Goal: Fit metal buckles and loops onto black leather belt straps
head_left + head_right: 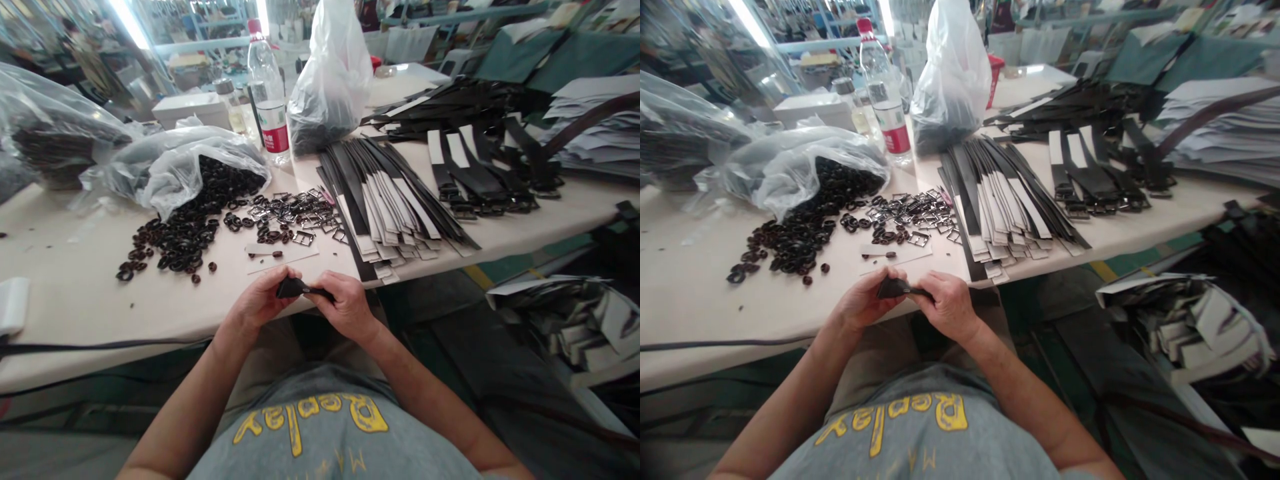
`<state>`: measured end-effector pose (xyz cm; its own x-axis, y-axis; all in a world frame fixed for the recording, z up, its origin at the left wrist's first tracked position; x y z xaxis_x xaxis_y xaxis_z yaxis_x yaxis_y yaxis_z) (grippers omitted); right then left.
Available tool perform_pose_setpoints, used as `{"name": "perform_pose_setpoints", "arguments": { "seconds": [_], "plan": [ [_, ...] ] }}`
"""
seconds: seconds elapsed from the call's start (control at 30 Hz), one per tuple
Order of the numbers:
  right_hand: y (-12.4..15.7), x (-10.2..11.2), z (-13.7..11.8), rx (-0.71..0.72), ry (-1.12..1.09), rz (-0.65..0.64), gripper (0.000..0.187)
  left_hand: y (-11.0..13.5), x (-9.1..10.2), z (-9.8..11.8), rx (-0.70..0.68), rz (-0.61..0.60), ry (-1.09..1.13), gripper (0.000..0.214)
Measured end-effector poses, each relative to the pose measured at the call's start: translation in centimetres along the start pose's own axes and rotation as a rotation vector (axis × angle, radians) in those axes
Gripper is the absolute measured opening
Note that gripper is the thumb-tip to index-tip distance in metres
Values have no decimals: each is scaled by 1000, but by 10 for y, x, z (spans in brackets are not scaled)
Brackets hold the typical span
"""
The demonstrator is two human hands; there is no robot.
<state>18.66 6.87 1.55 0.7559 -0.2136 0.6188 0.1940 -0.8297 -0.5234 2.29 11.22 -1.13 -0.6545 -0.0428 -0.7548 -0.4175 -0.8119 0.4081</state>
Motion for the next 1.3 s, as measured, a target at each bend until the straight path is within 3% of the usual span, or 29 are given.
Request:
{"name": "perform_pose_setpoints", "arguments": {
  "seconds": [0.07,0.27,0.53,0.73,0.9,1.0,1.1,1.2,1.3],
  "plan": [
    [1,0,0,-3,7,12,18,0,-3,-5,-8,7,-5,27],
    [3,-4,-2,-90,36,86,10,3,-17,-17,-372,48,-148,38],
    [5,-9,-4,-211,-38,126,9,7,-28,-33,-535,-33,-72,44],
    [6,-12,-7,-234,-97,135,8,10,-34,-54,-550,-87,-120,46],
    [1,-2,-10,-145,43,109,5,8,-26,-39,-474,-90,-362,43],
    [-2,2,-3,-204,5,-70,13,7,-17,-23,-483,-40,-295,40],
    [1,2,5,-308,-100,-301,8,7,-8,-12,-529,15,-208,38],
    [5,2,9,-361,-173,-332,21,8,-5,-14,-448,7,-220,37],
    [5,1,7,-349,-269,-316,15,10,-6,-22,-309,-47,-338,38]
  ]
}}
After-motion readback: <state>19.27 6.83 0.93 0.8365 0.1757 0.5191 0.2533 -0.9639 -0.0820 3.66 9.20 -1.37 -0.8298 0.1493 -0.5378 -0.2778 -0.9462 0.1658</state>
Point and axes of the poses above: each hand's wrist, its own y-axis away from the middle knuckle, its own x-axis out of the back of the hand, z = x × y, the point moved 4 cm from there along -y, towards the middle knuckle, and after that the axes turned 15 degrees about y, right-handed, at the moved point
